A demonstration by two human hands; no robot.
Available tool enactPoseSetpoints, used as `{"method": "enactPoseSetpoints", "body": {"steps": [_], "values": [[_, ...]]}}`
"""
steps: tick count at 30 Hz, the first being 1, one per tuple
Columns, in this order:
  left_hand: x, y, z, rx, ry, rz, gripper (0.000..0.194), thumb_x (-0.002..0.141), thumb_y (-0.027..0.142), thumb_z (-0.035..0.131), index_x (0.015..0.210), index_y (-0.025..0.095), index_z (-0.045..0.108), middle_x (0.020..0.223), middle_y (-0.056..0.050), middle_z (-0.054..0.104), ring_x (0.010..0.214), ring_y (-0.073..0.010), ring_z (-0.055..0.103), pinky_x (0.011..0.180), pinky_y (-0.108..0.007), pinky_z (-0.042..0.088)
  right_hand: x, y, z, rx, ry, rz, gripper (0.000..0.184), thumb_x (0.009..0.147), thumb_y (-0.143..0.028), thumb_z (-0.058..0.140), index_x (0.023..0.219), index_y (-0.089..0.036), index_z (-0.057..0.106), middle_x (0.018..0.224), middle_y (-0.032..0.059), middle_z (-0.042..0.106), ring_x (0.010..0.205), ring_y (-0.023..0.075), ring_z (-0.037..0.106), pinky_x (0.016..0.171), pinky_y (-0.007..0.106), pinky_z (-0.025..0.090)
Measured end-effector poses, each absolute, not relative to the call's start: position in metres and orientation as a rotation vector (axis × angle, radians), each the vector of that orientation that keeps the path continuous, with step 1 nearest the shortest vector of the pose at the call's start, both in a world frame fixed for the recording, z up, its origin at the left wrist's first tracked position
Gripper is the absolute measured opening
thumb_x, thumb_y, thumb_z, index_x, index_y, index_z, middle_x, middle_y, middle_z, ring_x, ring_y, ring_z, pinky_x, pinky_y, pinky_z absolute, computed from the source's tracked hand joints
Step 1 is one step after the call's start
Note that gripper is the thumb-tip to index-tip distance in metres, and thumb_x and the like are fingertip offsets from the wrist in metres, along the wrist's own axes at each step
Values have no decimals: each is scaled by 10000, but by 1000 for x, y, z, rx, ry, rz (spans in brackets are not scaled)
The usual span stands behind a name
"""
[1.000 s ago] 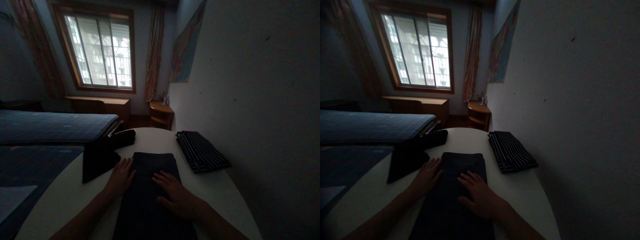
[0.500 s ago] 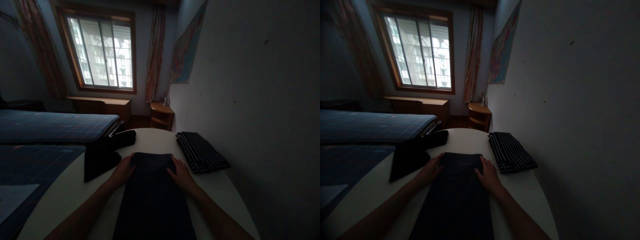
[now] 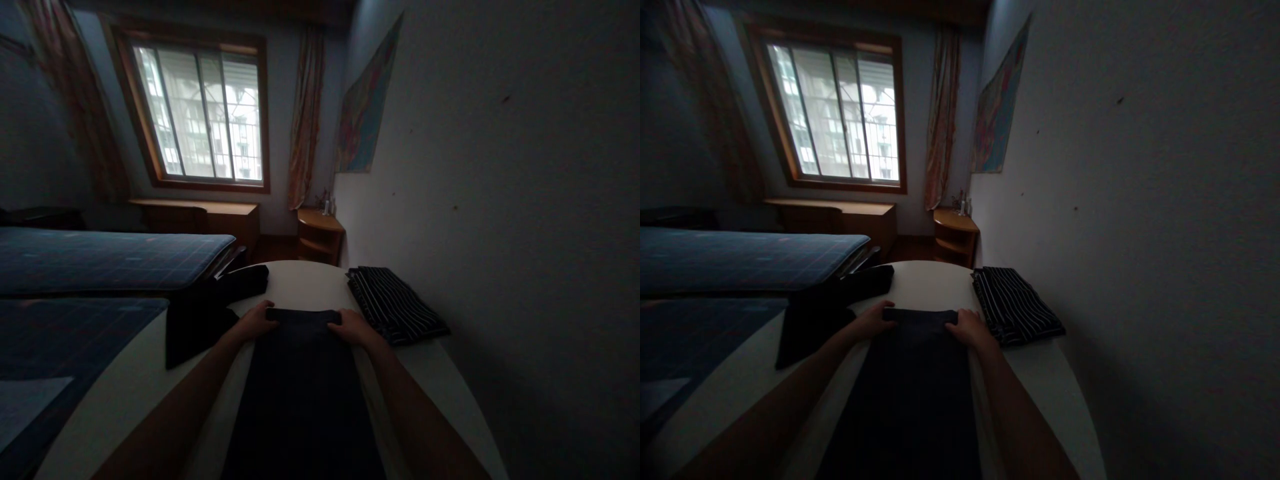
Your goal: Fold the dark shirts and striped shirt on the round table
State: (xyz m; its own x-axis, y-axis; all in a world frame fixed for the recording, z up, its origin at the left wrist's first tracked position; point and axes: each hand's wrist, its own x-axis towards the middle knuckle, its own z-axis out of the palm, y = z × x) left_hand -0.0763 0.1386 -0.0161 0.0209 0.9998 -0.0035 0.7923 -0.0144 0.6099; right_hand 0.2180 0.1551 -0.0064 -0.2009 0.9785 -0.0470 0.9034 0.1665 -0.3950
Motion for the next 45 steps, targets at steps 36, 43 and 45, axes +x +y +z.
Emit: {"method": "enactPoseSetpoints", "body": {"steps": [36,43,45], "values": [[-78,116,43,2064,1666,894,321,725,126,539,1024,166,652,970,-52,717,903,-229,673,809,-310,495,233,153,43,-1164,-2077,686,299,791,-144,642,1088,-163,612,1047,60,703,960,182,652,886,332,488],[-76,92,63,2029,1624,825,279,726,161,544,991,178,629,943,-44,704,886,-224,660,807,-322,495,239,130,72,-1106,-2213,681,372,756,-71,625,1114,-170,609,1085,69,697,980,183,648,903,325,482],[-78,81,65,2046,1589,819,278,727,194,541,991,178,625,919,-38,697,861,-219,651,790,-319,495,239,119,83,-1084,-2253,701,386,761,-76,616,1132,-181,622,1089,57,701,984,184,651,907,323,485]]}}
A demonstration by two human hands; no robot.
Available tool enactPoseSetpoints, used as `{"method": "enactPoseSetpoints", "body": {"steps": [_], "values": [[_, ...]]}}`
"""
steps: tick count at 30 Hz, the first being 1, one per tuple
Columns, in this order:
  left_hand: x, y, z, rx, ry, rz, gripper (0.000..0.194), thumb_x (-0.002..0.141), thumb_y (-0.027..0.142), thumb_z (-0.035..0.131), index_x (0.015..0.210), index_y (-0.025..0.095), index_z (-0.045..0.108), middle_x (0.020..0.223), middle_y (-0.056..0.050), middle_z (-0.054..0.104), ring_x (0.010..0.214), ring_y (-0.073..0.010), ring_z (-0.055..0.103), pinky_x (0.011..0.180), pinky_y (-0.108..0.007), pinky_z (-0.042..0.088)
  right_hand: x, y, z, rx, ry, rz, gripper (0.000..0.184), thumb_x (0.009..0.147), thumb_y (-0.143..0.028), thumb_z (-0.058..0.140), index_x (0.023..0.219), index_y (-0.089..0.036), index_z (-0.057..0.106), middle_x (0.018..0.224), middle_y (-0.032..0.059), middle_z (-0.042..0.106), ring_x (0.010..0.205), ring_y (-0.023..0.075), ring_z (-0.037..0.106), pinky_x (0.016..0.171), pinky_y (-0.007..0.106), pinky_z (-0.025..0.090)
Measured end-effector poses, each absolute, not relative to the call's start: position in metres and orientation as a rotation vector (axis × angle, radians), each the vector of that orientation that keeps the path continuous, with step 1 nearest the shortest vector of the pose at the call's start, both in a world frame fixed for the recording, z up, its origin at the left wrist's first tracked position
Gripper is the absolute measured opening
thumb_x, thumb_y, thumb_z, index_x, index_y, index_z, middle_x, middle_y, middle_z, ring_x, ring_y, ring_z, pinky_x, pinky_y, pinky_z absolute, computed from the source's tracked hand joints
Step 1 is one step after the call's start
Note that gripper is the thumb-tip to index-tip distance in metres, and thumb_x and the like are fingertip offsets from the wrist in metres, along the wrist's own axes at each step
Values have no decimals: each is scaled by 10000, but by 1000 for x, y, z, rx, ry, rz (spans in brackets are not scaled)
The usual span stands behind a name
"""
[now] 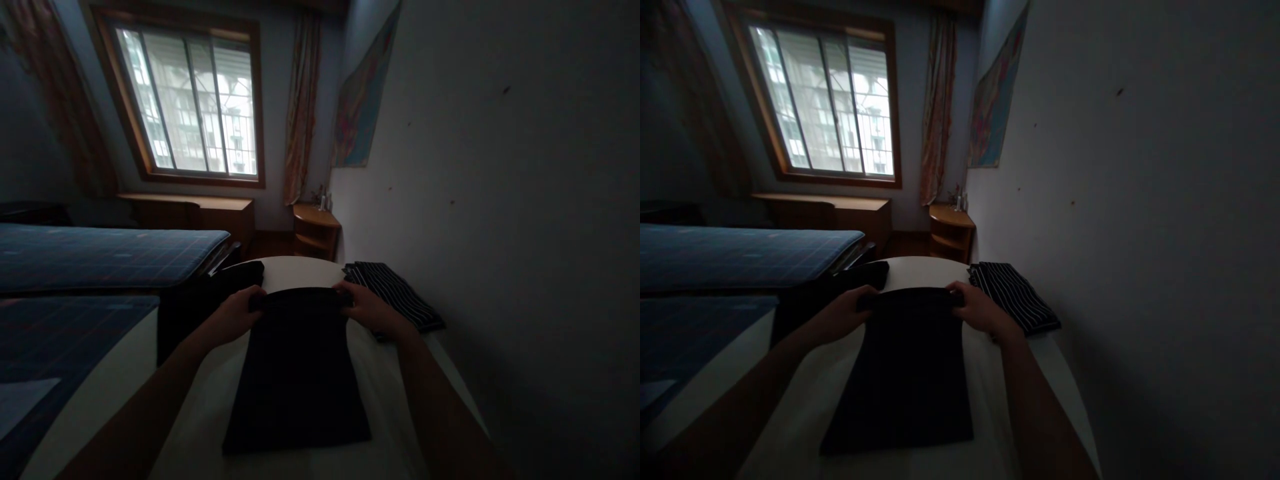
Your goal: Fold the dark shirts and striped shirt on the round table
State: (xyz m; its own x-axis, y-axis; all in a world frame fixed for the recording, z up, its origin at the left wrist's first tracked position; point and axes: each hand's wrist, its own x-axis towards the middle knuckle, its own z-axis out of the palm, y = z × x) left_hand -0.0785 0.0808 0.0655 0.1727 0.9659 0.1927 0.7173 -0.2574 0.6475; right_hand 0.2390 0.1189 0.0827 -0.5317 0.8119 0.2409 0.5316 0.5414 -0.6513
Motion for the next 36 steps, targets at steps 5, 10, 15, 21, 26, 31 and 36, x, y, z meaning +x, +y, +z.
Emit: {"method": "enactPoseSetpoints", "body": {"steps": [5,10,15,21,26,31,36], "values": [[-86,47,66,2079,1485,745,273,793,336,554,1008,201,656,907,-25,707,830,-212,651,782,-316,499,240,84,100,-1084,-2338,682,365,762,-90,612,1106,-203,655,1050,35,715,948,188,660,886,323,494],[-85,12,59,2086,1469,723,299,835,389,598,1074,239,696,1023,-42,722,934,-233,657,868,-348,507,243,46,96,-1052,-2394,630,337,770,-95,608,1081,-218,650,1039,28,692,928,177,640,836,302,491],[-81,-18,39,2211,1344,699,311,882,286,575,1169,300,692,1152,-41,680,1002,-205,645,917,-343,515,245,15,73,-1042,-2538,404,508,703,-23,583,1160,-235,643,1087,61,658,1022,213,593,915,363,449],[-85,-38,7,2498,1326,727,424,846,173,624,1226,356,662,1170,-47,666,1034,-217,647,893,-341,557,254,-5,31,-955,-2668,161,760,705,-10,570,1393,-329,518,1101,68,622,1009,224,555,938,418,430],[-85,-45,-10,2806,1186,637,468,896,163,592,1324,349,576,1160,-73,661,1000,-228,653,782,-342,593,262,-11,9,-868,-2715,28,697,741,-19,534,1374,-312,542,1062,73,628,964,217,556,941,451,428],[-84,-50,-23,2932,1149,675,455,919,155,552,1340,328,548,1138,-80,668,973,-243,654,792,-395,586,267,-12,-2,-782,-2712,-61,626,768,-77,532,1356,-289,560,1039,82,642,958,227,575,970,496,411],[-82,-54,-21,2988,1171,640,491,867,169,609,1316,357,550,1114,-69,685,938,-269,648,840,-459,559,267,-15,-1,-803,-2718,41,625,724,-117,574,1319,-307,599,1025,101,653,962,257,590,962,487,422]]}}
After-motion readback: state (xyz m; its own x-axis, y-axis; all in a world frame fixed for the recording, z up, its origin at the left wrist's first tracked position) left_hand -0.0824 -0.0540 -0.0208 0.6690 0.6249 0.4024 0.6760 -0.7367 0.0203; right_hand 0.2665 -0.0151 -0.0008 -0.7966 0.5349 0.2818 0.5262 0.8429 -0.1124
